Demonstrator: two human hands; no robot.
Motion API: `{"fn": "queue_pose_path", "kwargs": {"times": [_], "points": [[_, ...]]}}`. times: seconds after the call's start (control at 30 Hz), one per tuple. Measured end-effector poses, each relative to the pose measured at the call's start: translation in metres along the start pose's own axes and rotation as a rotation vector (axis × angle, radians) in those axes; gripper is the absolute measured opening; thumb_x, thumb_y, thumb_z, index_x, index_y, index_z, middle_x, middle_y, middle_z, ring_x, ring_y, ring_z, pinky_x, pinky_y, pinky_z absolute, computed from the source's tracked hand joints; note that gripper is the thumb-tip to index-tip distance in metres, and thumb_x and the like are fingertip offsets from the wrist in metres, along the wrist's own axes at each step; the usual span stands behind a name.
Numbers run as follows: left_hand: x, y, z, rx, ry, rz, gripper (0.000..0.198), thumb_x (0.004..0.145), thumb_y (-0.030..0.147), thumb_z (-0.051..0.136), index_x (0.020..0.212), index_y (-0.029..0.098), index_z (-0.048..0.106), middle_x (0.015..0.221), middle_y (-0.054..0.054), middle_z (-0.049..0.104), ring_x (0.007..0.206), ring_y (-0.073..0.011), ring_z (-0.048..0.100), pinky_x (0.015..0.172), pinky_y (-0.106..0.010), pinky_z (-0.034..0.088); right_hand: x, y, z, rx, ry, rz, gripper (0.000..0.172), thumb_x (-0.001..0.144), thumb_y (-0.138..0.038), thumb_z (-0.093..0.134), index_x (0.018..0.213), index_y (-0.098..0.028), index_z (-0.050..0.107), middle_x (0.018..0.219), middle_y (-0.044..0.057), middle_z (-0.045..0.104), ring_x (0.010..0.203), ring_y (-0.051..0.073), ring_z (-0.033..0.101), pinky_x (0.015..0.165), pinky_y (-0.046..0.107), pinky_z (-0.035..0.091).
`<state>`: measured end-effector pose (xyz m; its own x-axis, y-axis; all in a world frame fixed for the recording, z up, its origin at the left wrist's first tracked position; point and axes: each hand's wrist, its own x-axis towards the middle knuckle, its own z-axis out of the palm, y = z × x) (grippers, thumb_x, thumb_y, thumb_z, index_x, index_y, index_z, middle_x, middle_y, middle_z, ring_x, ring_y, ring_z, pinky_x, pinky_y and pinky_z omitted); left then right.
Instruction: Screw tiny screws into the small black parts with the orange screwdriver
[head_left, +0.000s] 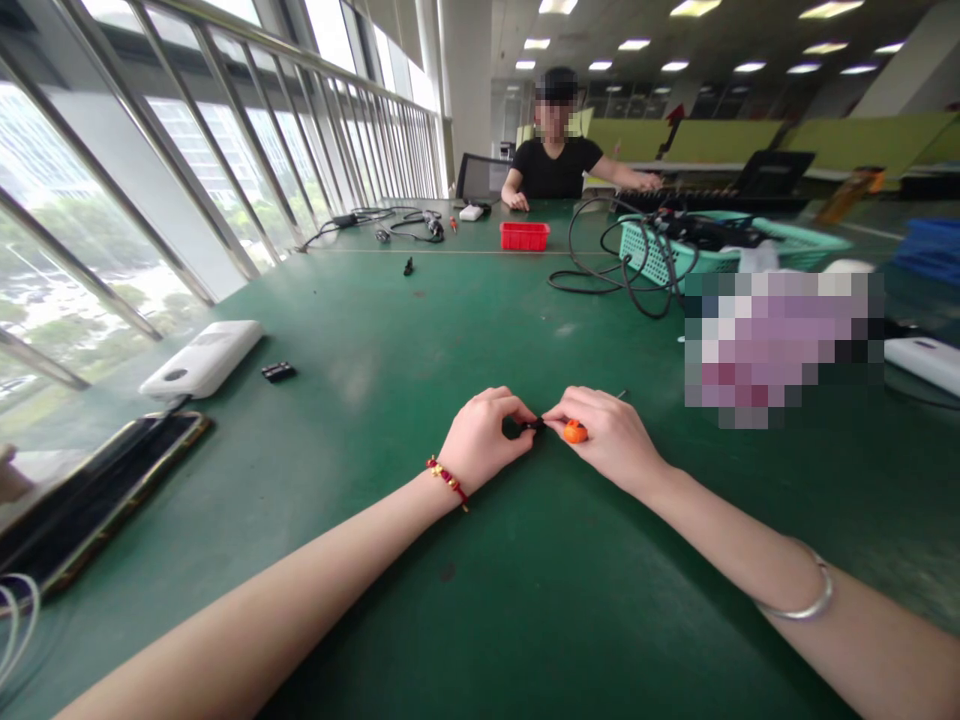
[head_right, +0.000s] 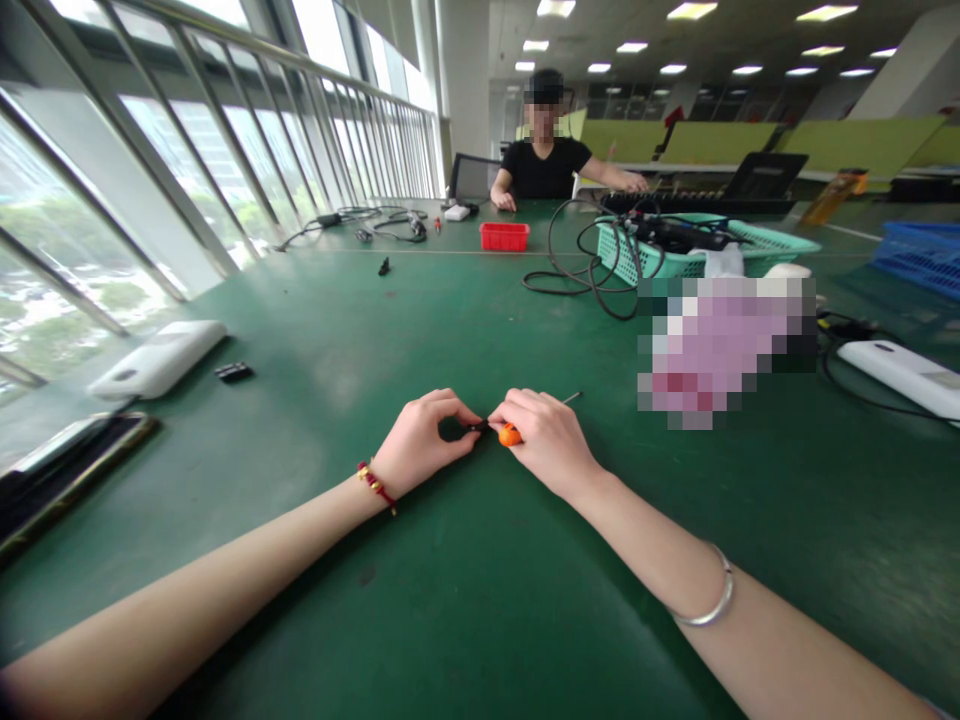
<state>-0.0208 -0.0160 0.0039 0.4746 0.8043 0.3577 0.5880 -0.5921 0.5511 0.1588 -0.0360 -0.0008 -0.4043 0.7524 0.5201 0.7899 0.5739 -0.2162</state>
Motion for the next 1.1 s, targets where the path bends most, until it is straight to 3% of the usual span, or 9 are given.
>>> {"fn": "queue_pose_path", "kwargs": {"times": [0.1, 0.2, 0.4, 0.63, 0.83, 1.1], "points": [[0.0, -0.0001, -0.0004, -0.012, 0.0, -0.01, 0.009, 0.069, 0.016, 0.06, 0.075, 0.017, 0.067, 0.078, -0.002, 0.063, 0.076, -0.0157, 0.058, 0.072, -0.027, 0.046, -0.0011, 0.0005, -0.001, -0.005, 0.001, -0.001, 0.012, 0.083, -0.019, 0.054, 0.084, -0.019, 0.066, 0.076, 0.002, 0.061, 0.071, 0.015, 0.055, 0.064, 0.026, 0.04], [-0.0001, -0.0006, -0.0009, -0.024, 0.01, -0.023, 0.009, 0.068, 0.016, 0.061, 0.075, 0.017, 0.067, 0.077, -0.002, 0.063, 0.075, -0.0152, 0.058, 0.071, -0.027, 0.047, -0.0033, 0.0009, -0.0031, 0.004, 0.005, 0.007, 0.021, 0.084, -0.02, 0.053, 0.101, -0.019, 0.065, 0.081, 0.003, 0.062, 0.074, 0.015, 0.055, 0.067, 0.026, 0.042], [0.0002, -0.0042, -0.0001, -0.065, 0.044, -0.067, 0.009, 0.068, 0.016, 0.061, 0.074, 0.017, 0.067, 0.076, -0.001, 0.063, 0.071, -0.0133, 0.059, 0.069, -0.025, 0.047, -0.0053, 0.0001, -0.0045, -0.085, -0.111, -0.03, 0.029, 0.083, -0.013, 0.051, 0.106, -0.022, 0.065, 0.079, 0.002, 0.062, 0.07, 0.015, 0.052, 0.064, 0.027, 0.04], [0.0012, -0.0041, -0.0016, -0.125, 0.063, -0.124, 0.008, 0.067, 0.017, 0.062, 0.073, 0.017, 0.068, 0.074, 0.0, 0.065, 0.069, -0.0118, 0.061, 0.067, -0.023, 0.048, -0.0067, -0.0005, -0.0079, -0.091, -0.114, -0.02, 0.037, 0.082, -0.011, 0.049, 0.117, -0.021, 0.06, 0.08, 0.002, 0.062, 0.069, 0.015, 0.049, 0.064, 0.027, 0.039], [0.0015, -0.0039, -0.0022, -0.121, 0.057, -0.141, 0.007, 0.067, 0.017, 0.062, 0.072, 0.017, 0.067, 0.074, 0.0, 0.066, 0.069, -0.0121, 0.061, 0.067, -0.023, 0.048, -0.0077, 0.0017, -0.0053, -0.067, -0.193, -0.01, 0.041, 0.08, -0.009, 0.05, 0.117, -0.023, 0.06, 0.077, 0.001, 0.061, 0.065, 0.015, 0.045, 0.063, 0.026, 0.039], [0.0014, -0.0041, -0.0017, -0.113, 0.047, -0.141, 0.009, 0.067, 0.017, 0.062, 0.073, 0.017, 0.068, 0.075, -0.001, 0.066, 0.069, -0.0124, 0.061, 0.067, -0.023, 0.048, -0.008, 0.0041, -0.0067, -0.019, -0.158, 0.036, 0.041, 0.081, -0.012, 0.049, 0.119, -0.024, 0.059, 0.081, 0.002, 0.063, 0.067, 0.015, 0.049, 0.065, 0.026, 0.04]]}}
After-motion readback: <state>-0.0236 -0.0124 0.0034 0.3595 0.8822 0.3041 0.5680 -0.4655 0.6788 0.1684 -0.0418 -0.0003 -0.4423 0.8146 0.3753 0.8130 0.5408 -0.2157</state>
